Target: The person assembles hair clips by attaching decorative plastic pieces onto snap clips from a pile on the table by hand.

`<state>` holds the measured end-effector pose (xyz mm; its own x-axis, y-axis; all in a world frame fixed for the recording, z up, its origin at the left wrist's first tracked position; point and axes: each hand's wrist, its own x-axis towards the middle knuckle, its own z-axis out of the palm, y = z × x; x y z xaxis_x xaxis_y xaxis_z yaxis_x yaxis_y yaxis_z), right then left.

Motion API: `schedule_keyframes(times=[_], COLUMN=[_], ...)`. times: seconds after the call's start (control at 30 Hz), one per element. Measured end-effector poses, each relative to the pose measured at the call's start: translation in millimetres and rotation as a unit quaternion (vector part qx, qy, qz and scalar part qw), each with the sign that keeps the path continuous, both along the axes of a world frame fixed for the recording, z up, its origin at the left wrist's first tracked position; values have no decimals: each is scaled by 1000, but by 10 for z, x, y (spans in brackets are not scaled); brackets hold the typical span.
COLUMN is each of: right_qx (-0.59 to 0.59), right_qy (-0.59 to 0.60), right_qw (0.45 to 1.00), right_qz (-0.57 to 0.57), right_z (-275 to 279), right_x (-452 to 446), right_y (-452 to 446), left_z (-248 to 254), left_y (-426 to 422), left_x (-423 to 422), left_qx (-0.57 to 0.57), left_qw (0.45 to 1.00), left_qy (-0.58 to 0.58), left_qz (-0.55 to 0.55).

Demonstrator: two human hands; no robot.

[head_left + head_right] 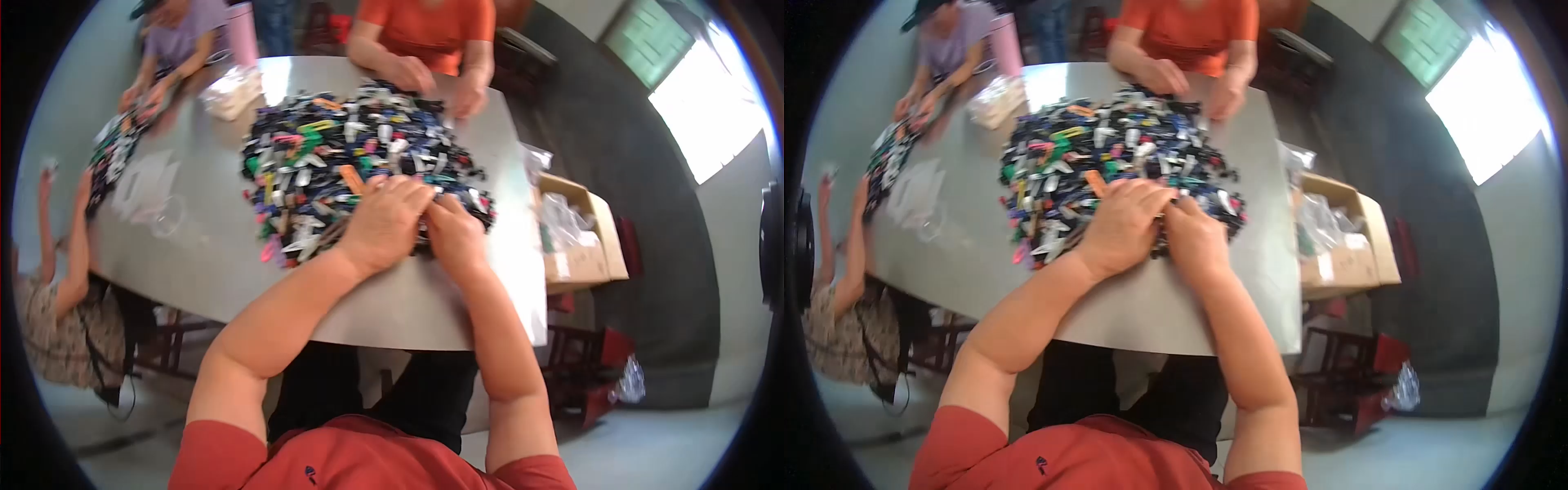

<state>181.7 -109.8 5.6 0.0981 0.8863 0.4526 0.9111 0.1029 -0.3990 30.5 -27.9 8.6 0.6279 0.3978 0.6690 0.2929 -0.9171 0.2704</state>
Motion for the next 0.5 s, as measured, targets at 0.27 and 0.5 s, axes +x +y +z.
schedule_keyframes(times=[0.27, 0.5], right_qx=[122, 0], right_qy=[-48, -121], right_qw=[952, 920], right_qz=[-276, -372], right_z=[565, 334], right_x=[1008, 2197], right_y=[-459, -761], left_z=[-96, -112], left_y=[128, 84], left_x=[-26, 29], left_qx=[-4, -15], left_qw=[1000, 998], left_qy=[5, -24], left_qz=[-4, -50])
